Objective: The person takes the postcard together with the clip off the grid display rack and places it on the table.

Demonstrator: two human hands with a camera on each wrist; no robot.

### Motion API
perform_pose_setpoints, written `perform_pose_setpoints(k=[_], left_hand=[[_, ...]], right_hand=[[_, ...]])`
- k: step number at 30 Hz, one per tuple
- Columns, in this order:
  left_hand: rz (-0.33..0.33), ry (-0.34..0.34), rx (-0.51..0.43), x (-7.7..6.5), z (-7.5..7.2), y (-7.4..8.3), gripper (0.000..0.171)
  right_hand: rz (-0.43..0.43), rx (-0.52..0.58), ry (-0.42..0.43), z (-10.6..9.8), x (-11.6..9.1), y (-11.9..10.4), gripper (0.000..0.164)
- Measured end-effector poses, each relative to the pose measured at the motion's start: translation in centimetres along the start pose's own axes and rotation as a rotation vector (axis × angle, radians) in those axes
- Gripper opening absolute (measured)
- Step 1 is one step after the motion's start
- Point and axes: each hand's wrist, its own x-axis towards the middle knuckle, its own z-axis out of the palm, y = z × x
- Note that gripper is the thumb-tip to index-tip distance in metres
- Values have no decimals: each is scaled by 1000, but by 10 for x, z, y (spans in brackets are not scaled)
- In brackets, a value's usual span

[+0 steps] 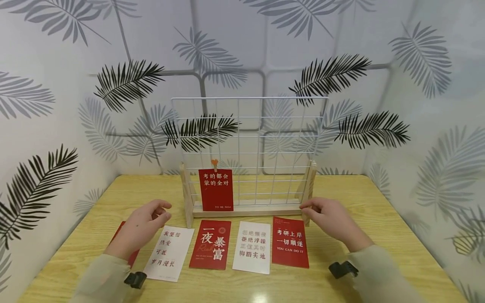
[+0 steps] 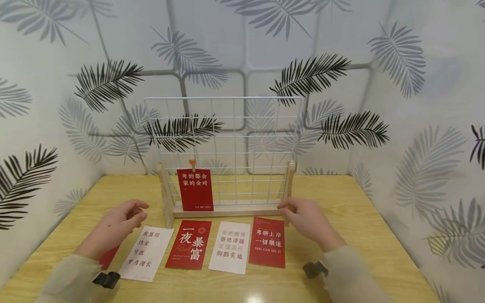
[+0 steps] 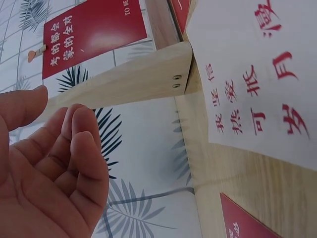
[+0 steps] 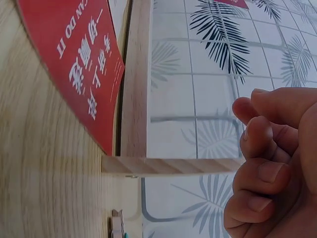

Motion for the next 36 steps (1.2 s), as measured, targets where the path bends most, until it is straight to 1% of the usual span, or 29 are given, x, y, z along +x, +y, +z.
perform_pose_setpoints(k=[5,9,13,18,22,26,29,36], left_hand=[[19,14,-9,3,4,7,35],[8,7,-40,6,9,13,34],[7,8,-48,11,14,18,34],[-5,5,-56,14,20,25,36],[-5,4,-67,16,25,29,37],[6,10,-78,20,29,34,34],[-6,7,-94,22,32,38,36],[-21,-4,-134,25,40,40,39]], right_hand=[[-14,30,-13,5,4,-8,16],[-34,30,-20,10,6,-16,13],[-66,26,-21,15,9,-26,12],[-77,30,-23,23,14,-39,13],[-89,43,-42,29,17,-48,13],[-95,57,-51,34,21,-56,11],[-109,56,-52,37,24,-62,10],[-142,61,-71,43,26,-73,9]])
